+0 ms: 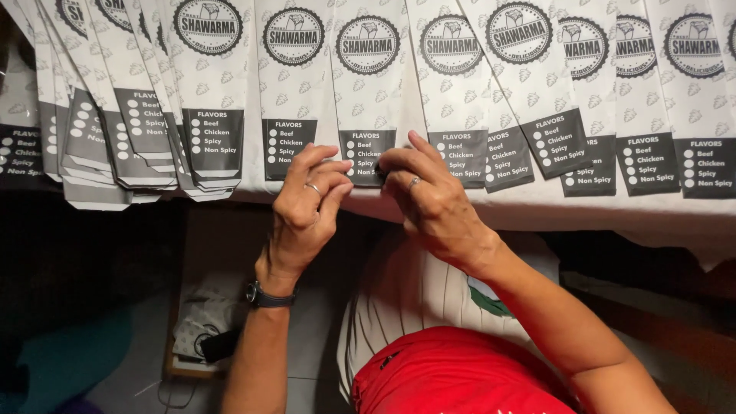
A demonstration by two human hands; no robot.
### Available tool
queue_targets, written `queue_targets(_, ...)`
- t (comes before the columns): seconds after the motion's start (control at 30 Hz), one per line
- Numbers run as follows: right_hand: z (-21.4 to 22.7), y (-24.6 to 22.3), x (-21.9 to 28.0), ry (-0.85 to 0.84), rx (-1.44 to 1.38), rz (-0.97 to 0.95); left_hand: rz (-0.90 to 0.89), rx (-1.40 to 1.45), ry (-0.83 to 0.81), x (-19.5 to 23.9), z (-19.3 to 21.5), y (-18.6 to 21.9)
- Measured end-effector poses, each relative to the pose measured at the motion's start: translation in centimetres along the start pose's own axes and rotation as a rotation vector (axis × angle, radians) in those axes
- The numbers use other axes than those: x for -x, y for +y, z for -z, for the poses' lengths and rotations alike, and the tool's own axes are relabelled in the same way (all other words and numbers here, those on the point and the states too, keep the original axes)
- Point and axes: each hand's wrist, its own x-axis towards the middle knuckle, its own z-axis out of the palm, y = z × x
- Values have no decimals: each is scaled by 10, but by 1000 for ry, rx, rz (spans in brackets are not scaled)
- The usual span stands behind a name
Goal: Folding the bottom flaps of paper shawarma wrappers and stacking them on a table.
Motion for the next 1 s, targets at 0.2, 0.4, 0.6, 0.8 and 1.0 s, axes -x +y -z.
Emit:
queue_targets(0.2, -5, 5, -4, -12, -28, -89, 44, -58, 128, 0, -15, 3)
queue_targets(0.4, -5, 12, -7, -32, -89, -156, 113, -139, 242, 3, -32, 7)
queue_targets(0.6, -5, 17, -7, -64, -99, -221, 237, -81, 272, -4, -31, 21)
queue_targets(0.8, -11, 11, -10, -68, -22, -243, 336, -114, 270, -5, -33, 26)
queue_targets(1.0, -4, 15, -4, -110, -69, -246, 438, 25, 238, -7, -19, 31)
